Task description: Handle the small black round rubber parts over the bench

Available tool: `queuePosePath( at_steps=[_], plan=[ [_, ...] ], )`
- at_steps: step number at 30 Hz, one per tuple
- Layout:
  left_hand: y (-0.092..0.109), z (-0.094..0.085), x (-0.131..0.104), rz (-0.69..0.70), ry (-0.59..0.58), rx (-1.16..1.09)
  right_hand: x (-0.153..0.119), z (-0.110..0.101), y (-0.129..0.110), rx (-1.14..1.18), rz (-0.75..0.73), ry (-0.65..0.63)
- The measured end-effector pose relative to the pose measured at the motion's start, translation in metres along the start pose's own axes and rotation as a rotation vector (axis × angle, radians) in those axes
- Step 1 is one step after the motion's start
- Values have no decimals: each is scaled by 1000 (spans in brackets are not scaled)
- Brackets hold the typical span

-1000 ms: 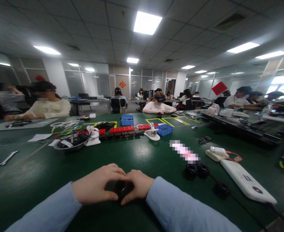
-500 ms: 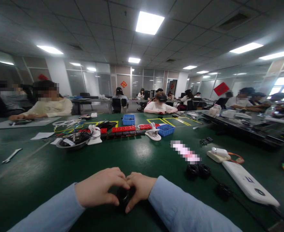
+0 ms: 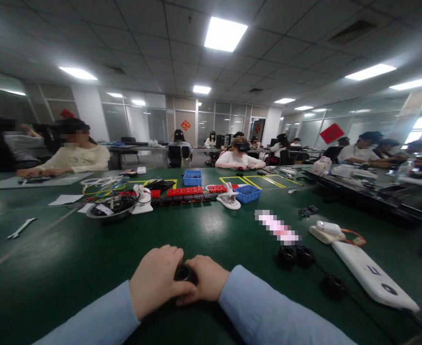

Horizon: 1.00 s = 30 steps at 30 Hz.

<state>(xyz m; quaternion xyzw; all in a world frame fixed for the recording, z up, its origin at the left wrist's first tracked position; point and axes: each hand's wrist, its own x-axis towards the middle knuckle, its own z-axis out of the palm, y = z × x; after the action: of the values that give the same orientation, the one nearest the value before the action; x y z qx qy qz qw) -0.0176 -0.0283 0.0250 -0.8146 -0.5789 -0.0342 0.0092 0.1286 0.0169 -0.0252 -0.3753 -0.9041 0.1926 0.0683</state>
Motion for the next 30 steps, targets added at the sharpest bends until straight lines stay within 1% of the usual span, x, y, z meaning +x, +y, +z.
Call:
queuePosePath(
  at_steps=[3, 4, 6, 8, 10, 11, 13, 15, 19, 22, 25, 30],
  plan=[
    [5, 4, 2, -30, 34, 36, 0, 5, -2, -110, 22, 132],
    [5, 4, 3, -36, 37, 41, 0, 7, -1, -127, 18, 157],
    [5, 5, 4, -46, 39, 46, 1, 8, 0, -128, 9, 167],
    [0, 3, 5, -36, 41, 40, 1, 8, 1, -114, 9, 150],
    [-9, 0, 5, 47, 32, -12, 1, 5, 2, -104, 20, 121],
    [-14, -3, 6, 120, 20, -62, 1, 4, 2, -101, 23, 103],
    [-24, -9, 6, 265, -23, -190, 0, 1, 3, -103, 12, 70],
    [-31, -16, 5, 358, -80, -296, 0, -2, 6, -107, -35, 45],
    [-32, -27, 2, 482, -243, -401, 0, -6, 10, -120, -173, -31],
    [-27, -31, 0, 554, -316, -395, -1, -7, 7, -94, -241, -96],
    [-24, -32, -2, 565, -317, -341, -2, -7, 3, -59, -278, -120],
    [-22, -31, -5, 460, -298, -271, -3, -8, 1, -43, -251, -135]
  ],
)
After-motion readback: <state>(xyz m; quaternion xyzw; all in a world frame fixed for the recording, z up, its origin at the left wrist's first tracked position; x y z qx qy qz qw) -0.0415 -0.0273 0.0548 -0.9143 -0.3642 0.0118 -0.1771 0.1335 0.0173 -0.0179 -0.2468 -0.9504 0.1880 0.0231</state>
